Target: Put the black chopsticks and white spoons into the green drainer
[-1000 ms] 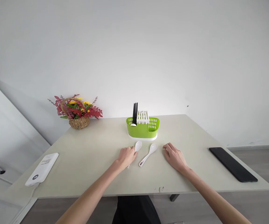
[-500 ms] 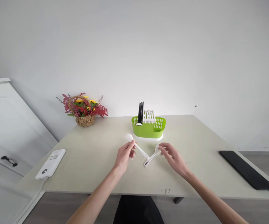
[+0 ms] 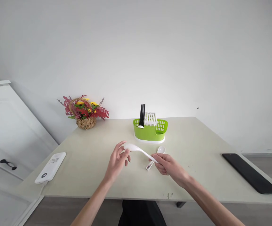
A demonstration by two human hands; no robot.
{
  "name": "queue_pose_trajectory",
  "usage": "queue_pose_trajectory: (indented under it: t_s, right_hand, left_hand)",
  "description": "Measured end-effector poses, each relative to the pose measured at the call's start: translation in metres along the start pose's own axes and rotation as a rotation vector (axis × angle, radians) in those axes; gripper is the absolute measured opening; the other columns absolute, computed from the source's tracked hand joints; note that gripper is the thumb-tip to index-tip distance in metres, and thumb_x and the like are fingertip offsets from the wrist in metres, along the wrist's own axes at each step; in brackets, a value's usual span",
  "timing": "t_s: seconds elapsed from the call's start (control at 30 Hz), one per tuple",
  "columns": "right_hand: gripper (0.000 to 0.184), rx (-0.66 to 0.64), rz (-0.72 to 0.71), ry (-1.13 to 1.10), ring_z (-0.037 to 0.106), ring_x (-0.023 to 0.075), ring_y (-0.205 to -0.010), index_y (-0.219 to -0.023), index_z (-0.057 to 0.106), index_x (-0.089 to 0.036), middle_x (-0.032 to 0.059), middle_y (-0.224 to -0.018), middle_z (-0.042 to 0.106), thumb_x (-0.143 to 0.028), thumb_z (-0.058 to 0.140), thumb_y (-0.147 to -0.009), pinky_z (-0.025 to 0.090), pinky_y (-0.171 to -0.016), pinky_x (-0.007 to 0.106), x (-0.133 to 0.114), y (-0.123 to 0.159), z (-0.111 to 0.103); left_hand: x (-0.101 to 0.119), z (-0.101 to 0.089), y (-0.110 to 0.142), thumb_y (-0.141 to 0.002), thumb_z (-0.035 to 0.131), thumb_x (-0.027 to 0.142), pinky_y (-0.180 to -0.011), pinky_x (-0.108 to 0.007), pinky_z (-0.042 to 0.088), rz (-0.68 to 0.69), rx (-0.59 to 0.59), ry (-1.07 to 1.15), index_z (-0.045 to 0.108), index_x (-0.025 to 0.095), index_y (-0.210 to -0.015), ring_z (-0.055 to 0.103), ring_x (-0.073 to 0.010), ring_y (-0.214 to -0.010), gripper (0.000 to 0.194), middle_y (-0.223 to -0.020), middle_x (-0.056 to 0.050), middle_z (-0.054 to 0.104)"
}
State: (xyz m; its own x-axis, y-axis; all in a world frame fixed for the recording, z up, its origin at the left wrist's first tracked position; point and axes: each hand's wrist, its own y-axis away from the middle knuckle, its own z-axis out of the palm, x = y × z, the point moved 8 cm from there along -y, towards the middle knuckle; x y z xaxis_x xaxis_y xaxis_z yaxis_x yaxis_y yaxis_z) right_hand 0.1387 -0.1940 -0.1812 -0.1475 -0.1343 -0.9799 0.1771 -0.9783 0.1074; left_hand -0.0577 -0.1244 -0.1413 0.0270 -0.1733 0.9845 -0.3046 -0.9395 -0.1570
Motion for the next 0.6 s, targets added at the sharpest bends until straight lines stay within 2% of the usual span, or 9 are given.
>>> queue_pose_trajectory:
  t_s: [0.13,0.3,0.43,0.53,0.6]
  right_hand:
    - [0.046,-0.088,0.049,-0.042,0.014,0.0083,-0.057,-0.086,0.063,-0.019,-0.0089,-0.065,0.025,-0.064,0.064,-0.093,0.012,-0.053,0.029,0.0,0.002,-0.004]
    - [0.044,-0.176,0.126,-0.098,0.012,0.0078,-0.056,-0.086,0.065,-0.018,-0.0094,-0.064,0.022,-0.061,0.068,-0.092,0.01,-0.053,0.028,0.003,-0.002,-0.004]
    - [0.04,-0.186,0.078,-0.136,0.015,0.0083,-0.057,-0.094,0.066,-0.019,-0.0085,-0.065,0.026,-0.059,0.069,-0.093,0.013,-0.053,0.028,-0.007,-0.007,0.004]
    - [0.038,-0.154,-0.001,-0.145,0.023,0.0084,-0.059,-0.108,0.066,-0.021,-0.0059,-0.072,0.036,-0.057,0.066,-0.095,0.019,-0.055,0.028,-0.017,-0.006,-0.001]
    - [0.039,-0.114,-0.031,-0.124,0.028,0.0086,-0.06,-0.116,0.066,-0.021,-0.0045,-0.076,0.041,-0.056,0.065,-0.097,0.021,-0.056,0.028,-0.017,-0.001,-0.015]
  left_hand:
    - [0.008,0.0,0.005,-0.1,0.057,0.055,-0.06,-0.027,0.048,0.05,-0.198,-0.167,0.052,0.017,-0.143,0.059,-0.0156,-0.068,0.058,-0.081,-0.002,0.064]
    - [0.029,0.0,0.012,-0.103,0.051,0.052,-0.07,-0.028,0.048,0.142,-0.242,-0.349,0.06,0.019,-0.132,0.056,-0.0158,-0.07,0.044,-0.078,-0.001,0.06]
    - [0.048,-0.003,0.014,-0.104,0.048,0.051,-0.071,-0.029,0.048,0.226,-0.169,-0.477,0.062,0.022,-0.125,0.058,-0.0184,-0.075,0.039,-0.079,-0.002,0.061]
    - [0.059,-0.017,0.009,-0.105,0.046,0.051,-0.073,-0.029,0.049,0.289,-0.03,-0.483,0.06,0.022,-0.124,0.059,-0.018,-0.075,0.038,-0.079,-0.001,0.06]
    - [0.067,-0.033,0.003,-0.105,0.045,0.051,-0.075,-0.028,0.049,0.345,0.095,-0.446,0.058,0.02,-0.124,0.06,-0.0174,-0.076,0.038,-0.079,0.0,0.059]
